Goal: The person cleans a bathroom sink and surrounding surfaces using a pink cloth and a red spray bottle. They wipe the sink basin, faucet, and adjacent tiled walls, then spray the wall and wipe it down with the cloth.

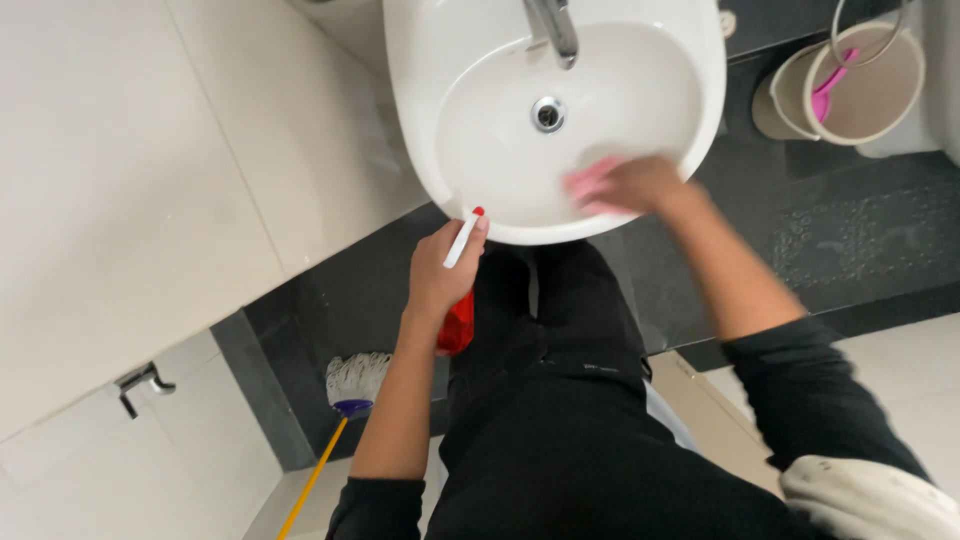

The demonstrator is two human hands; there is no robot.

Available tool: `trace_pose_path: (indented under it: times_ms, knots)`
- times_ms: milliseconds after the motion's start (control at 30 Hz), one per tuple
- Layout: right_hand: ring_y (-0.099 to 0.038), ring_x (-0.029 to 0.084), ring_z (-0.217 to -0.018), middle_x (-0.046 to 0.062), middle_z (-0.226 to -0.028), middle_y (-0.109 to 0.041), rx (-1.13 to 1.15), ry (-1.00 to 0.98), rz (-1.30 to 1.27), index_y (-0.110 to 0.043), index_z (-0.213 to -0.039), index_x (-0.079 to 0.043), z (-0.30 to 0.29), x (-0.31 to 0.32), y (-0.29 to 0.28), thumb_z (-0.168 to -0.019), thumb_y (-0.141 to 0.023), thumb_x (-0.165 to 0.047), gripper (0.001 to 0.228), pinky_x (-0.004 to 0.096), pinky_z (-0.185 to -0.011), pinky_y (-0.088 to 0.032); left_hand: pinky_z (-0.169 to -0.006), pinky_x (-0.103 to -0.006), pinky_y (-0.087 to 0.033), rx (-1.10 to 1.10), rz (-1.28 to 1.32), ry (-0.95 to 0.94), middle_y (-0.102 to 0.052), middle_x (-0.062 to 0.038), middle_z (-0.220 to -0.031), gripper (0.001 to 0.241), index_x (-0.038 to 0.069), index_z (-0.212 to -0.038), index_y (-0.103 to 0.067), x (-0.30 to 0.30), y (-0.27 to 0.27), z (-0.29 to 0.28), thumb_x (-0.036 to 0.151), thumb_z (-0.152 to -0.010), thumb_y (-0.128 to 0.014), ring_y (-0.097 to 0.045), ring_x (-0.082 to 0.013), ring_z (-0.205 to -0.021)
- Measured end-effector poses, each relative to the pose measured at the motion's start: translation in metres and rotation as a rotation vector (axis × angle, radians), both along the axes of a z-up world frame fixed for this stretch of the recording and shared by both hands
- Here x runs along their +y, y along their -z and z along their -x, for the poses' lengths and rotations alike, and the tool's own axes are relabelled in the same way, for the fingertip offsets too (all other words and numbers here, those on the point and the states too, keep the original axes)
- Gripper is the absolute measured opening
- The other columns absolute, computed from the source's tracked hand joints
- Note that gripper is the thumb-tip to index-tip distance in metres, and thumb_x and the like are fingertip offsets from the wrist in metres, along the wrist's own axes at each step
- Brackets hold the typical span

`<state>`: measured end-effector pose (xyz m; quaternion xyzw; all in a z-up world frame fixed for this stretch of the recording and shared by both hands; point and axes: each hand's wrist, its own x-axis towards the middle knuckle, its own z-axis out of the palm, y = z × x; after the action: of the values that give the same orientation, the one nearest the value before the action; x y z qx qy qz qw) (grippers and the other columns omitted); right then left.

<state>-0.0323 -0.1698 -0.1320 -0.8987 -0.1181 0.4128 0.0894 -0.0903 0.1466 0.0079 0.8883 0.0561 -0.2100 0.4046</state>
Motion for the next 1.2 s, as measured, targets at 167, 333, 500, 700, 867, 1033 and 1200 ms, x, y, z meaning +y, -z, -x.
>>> trace_pose_path:
  times_ms: [167, 333, 500, 700, 867, 1033, 1200]
  knots:
    - [-0.074, 0.026, -0.091, 0.008, -0.096, -0.075, -0.521, 0.021, 0.071, -0.073, -0.118, -0.019, 0.02, -0.016, -0.029, -0.099, -0.043, -0.063, 0.056, 0.044, -0.081, -0.057, -0.068, -0.0441, -0.054, 0.006, -0.079, 0.01, -0.072, -0.017, -0.072, 0.061, 0.003, -0.08, -0.072, 0.002, 0.01, 0.001, 0.057, -0.099, -0.049, -0.072, -0.0358, -0.071]
    - [-0.073, 0.028, -0.104, 0.009, -0.111, -0.077, -0.175, 0.176, -0.019, -0.078, -0.113, -0.021, 0.05, 0.07, -0.078, -0.099, -0.041, -0.074, 0.066, 0.043, -0.09, -0.058, -0.072, -0.046, -0.054, -0.008, -0.094, -0.002, -0.072, -0.019, -0.072, 0.067, 0.002, -0.077, -0.072, 0.015, 0.027, 0.004, 0.058, -0.102, -0.048, -0.071, -0.0382, -0.073]
    - [-0.047, 0.033, -0.143, 0.013, -0.159, -0.048, -0.335, 0.192, -0.744, -0.051, -0.154, -0.022, 0.062, 0.136, -0.035, -0.106, -0.047, -0.042, 0.052, 0.045, -0.117, -0.041, -0.064, -0.0473, -0.053, -0.142, -0.126, -0.102, -0.071, -0.02, -0.072, 0.054, 0.003, -0.081, -0.073, 0.031, 0.038, 0.017, 0.051, -0.099, -0.055, -0.07, -0.0398, -0.068]
    - [-0.014, 0.043, -0.159, 0.019, -0.172, -0.009, -0.361, 0.232, -0.863, -0.009, -0.165, -0.011, -0.007, 0.203, -0.015, -0.107, -0.053, -0.027, 0.074, 0.047, -0.127, -0.021, -0.06, -0.0428, -0.052, -0.209, -0.044, -0.216, -0.07, -0.016, -0.067, 0.055, 0.003, -0.078, -0.07, 0.043, 0.021, 0.024, 0.05, -0.101, -0.054, -0.072, -0.0354, -0.065]
    - [0.01, 0.043, -0.159, 0.027, -0.17, 0.017, -0.364, 0.619, -1.022, 0.02, -0.16, 0.005, -0.07, 0.229, 0.079, -0.117, -0.038, -0.031, 0.081, 0.048, -0.131, -0.002, -0.063, -0.0414, -0.053, -0.207, -0.042, -0.212, -0.071, -0.014, -0.068, 0.056, 0.004, -0.08, -0.071, 0.043, 0.024, 0.025, 0.052, -0.102, -0.053, -0.072, -0.0333, -0.066]
    - [0.012, 0.034, -0.158, 0.013, -0.172, 0.011, 0.063, 0.019, -0.486, 0.006, -0.163, -0.012, -0.026, 0.147, 0.061, -0.107, -0.022, -0.044, 0.071, 0.048, -0.128, -0.001, -0.065, -0.0402, -0.055, -0.183, 0.048, -0.226, -0.073, -0.011, -0.069, 0.056, 0.004, -0.081, -0.071, 0.043, 0.024, 0.026, 0.053, -0.101, -0.053, -0.074, -0.0303, -0.067]
    - [0.01, 0.03, -0.158, 0.011, -0.172, 0.005, -0.045, -0.158, -0.155, -0.002, -0.166, -0.022, -0.028, 0.14, 0.047, -0.104, -0.019, -0.051, 0.071, 0.05, -0.127, -0.001, -0.065, -0.04, -0.055, -0.172, 0.031, -0.211, -0.074, -0.01, -0.07, 0.055, 0.005, -0.085, -0.073, 0.036, 0.019, 0.025, 0.053, -0.101, -0.053, -0.074, -0.0298, -0.069]
